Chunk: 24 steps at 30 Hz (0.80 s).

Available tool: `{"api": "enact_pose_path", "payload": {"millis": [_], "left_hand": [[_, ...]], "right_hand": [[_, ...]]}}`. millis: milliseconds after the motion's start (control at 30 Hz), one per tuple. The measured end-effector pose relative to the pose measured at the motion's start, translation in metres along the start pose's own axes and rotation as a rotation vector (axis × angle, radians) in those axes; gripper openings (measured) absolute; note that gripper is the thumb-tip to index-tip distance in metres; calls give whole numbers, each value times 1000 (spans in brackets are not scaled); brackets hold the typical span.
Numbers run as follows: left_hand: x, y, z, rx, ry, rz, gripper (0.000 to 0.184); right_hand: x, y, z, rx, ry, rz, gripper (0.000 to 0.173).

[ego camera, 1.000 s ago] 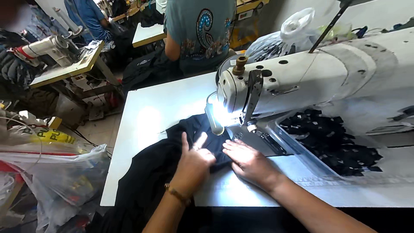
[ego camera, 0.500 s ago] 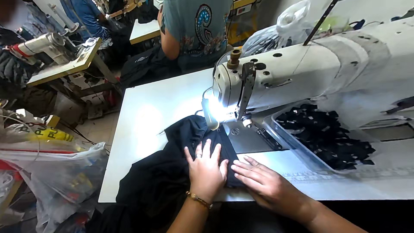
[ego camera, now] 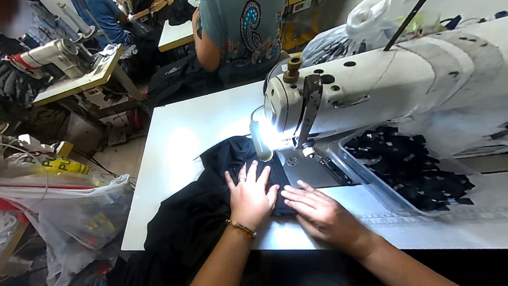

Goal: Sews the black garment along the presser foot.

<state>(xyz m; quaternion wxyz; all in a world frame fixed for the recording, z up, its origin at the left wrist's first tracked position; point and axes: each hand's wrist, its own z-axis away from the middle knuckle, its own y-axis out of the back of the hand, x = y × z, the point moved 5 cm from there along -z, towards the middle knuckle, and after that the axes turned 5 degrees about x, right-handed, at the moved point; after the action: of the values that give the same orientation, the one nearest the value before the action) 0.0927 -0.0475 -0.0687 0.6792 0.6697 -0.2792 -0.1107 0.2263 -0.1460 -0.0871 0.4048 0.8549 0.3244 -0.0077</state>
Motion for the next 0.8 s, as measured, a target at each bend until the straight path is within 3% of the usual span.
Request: {"api": "enact_pose_path", "payload": {"millis": [233, 333, 467, 567, 633, 700, 733, 800], "left_hand": [[-7, 9, -23, -54, 27, 43, 52], [-16, 16, -18, 40, -17, 103, 50], [-22, 39, 16, 365, -345, 1, 37], [6, 60, 46, 217, -621, 118, 38], [26, 62, 54, 97, -713, 276, 41], [32, 58, 47, 197, -681, 370, 38], [31, 54, 41, 260, -608, 361, 33], [23, 42, 30, 229, -373, 219, 33]], "right_hand": [[16, -13, -22, 7, -41, 9, 31], [20, -16, -28, 3, -61, 14, 32], [20, -17, -30, 4, -70, 33, 30], [17, -18, -35, -14, -73, 64, 26], [8, -16, -35, -15, -28, 44, 24], [-13, -5, -27, 4, 63, 19, 21], [-23, 1, -19, 0, 89, 1, 21], [-34, 10, 6, -13, 112, -5, 24]]}}
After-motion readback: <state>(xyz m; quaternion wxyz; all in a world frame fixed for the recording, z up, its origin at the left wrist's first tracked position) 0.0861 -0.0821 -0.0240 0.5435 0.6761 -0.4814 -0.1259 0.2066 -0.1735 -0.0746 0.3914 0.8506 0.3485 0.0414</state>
